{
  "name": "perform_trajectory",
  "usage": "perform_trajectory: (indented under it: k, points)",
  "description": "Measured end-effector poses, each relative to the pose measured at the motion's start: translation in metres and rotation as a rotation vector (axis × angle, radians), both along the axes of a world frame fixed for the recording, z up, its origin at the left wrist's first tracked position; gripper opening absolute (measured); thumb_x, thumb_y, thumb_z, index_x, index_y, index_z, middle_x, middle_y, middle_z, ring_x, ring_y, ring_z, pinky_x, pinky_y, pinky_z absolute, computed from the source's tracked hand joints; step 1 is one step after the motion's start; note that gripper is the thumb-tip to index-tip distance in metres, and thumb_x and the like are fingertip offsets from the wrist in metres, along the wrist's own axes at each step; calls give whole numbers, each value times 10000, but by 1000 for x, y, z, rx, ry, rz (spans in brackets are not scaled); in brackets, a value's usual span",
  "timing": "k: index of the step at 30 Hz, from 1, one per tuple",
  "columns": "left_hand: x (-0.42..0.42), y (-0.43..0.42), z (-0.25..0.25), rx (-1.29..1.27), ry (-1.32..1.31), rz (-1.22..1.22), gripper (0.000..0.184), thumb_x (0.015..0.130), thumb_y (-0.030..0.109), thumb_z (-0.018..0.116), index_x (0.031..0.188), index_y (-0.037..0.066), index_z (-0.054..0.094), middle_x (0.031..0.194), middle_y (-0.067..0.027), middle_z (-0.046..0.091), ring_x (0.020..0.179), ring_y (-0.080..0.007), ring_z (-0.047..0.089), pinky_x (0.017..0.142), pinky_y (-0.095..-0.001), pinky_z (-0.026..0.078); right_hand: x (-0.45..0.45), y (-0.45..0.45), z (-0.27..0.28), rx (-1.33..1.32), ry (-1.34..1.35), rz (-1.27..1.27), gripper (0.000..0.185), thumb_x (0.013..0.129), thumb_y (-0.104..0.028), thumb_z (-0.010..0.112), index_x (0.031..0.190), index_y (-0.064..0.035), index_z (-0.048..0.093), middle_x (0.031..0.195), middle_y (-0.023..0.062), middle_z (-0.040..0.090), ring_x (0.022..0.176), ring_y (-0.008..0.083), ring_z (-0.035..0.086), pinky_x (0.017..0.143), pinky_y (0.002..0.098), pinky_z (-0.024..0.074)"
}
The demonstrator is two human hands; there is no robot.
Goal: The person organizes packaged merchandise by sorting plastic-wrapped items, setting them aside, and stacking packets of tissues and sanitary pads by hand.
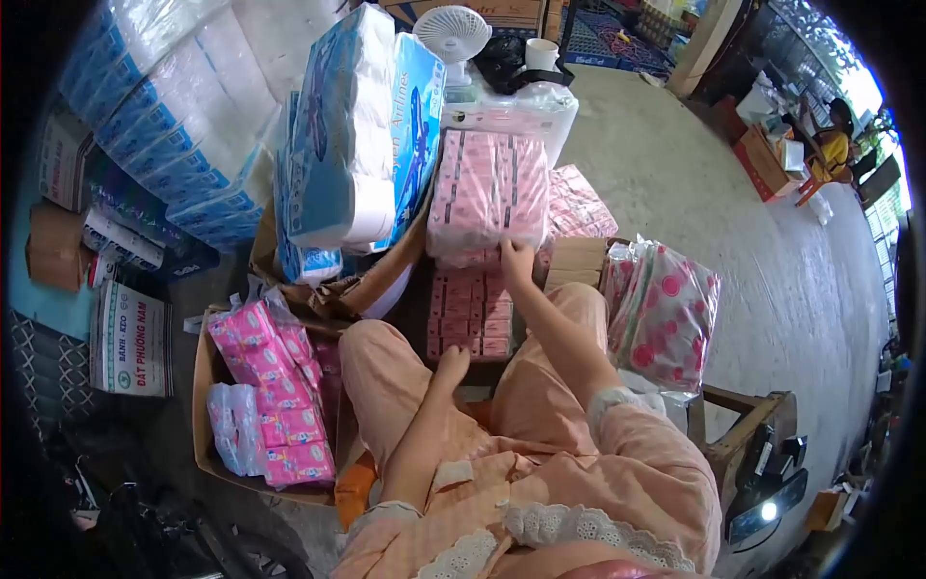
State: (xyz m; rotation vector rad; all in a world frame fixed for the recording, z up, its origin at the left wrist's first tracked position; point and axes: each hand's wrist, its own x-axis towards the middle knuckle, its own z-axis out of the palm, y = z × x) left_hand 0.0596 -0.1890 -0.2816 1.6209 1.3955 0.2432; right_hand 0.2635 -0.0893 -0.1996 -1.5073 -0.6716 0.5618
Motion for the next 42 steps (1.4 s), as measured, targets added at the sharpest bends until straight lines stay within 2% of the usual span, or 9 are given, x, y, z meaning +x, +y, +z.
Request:
perform_trajectory:
  k: [7, 9, 11, 17, 27, 31, 35, 40, 42]
  points:
    - [5, 9, 50, -675, -641, 587, 923, 702, 750, 390, 1343, 96, 274, 1347, -128, 332, 1240, -298, 289, 938, -522, 266, -36, -127, -113, -550, 411, 33, 242, 737, -212, 606, 626, -5, 547, 565, 34, 533, 456, 112, 446, 408, 274, 337]
    - [3, 9, 48, -754, -668, 645, 866, 683, 741, 446, 1282, 124, 338, 1199, -101, 435, 1097, -287, 409, 848, -529, 346, -84, -113, -218, -546, -134, -300, 395, 701, -284, 636, 893, 56, 580, 716, 112, 593, 596, 210, 552, 521, 348, 416]
    - [-2, 7, 19, -674, -582, 639, 731, 661, 698, 543, 1118, 131, 481, 906, -61, 584, 825, -232, 580, 663, -465, 474, -93, -139, -98, -598, 390, 36, 219, 742, -246, 616, 681, -70, 502, 545, 29, 488, 418, 143, 432, 371, 286, 314]
    - [-13, 1, 46, -798, -519, 607, 791, 577, 666, 653, 1046, 46, 514, 895, -126, 571, 776, -261, 574, 679, -468, 476, -131, -179, -58, -569, 467, 70, 281, 794, -243, 576, 602, -42, 539, 506, 24, 487, 442, 113, 418, 397, 273, 308]
    - [-6, -2, 7, -768, -617, 735, 641, 657, 473, 686, 1060, -8, 554, 1072, -155, 534, 945, -268, 534, 736, -436, 468, -121, -182, -14, -390, 58, 262, 279, 756, -149, 484, 566, 46, 546, 496, 16, 483, 483, 91, 431, 456, 280, 327]
    - [-5, -2, 13, -500, -548, 792, 535, 670, 373, 717, 989, -36, 585, 960, -112, 590, 786, -201, 582, 650, -344, 488, -121, -175, -26, -426, 81, 219, 287, 762, -158, 489, 568, 49, 535, 499, -4, 452, 492, 67, 400, 449, 271, 311]
    - [-1, -12, 52, -449, -656, 937, 464, 688, 337, 722, 917, -51, 611, 882, -93, 613, 665, -165, 589, 566, -290, 487, -115, -165, -22, -294, -28, 265, 297, 738, -201, 505, 614, 66, 538, 457, 126, 452, 455, 130, 443, 481, 337, 354]
    - [-10, -9, 53, -515, -664, 843, 596, 677, 488, 687, 1001, -1, 580, 890, -123, 601, 733, -242, 614, 613, -371, 524, -112, -148, -31, -209, -59, 248, 296, 736, -190, 514, 591, 67, 513, 458, 132, 456, 432, 152, 446, 463, 348, 350]
    - [-17, 3, 5, -885, -719, 581, 672, 721, 497, 635, 1121, -25, 498, 1070, -193, 547, 975, -332, 550, 799, -464, 467, -115, -142, -32, -260, -166, 38, 264, 738, -186, 518, 642, 53, 577, 532, 153, 551, 473, 207, 540, 499, 343, 399]
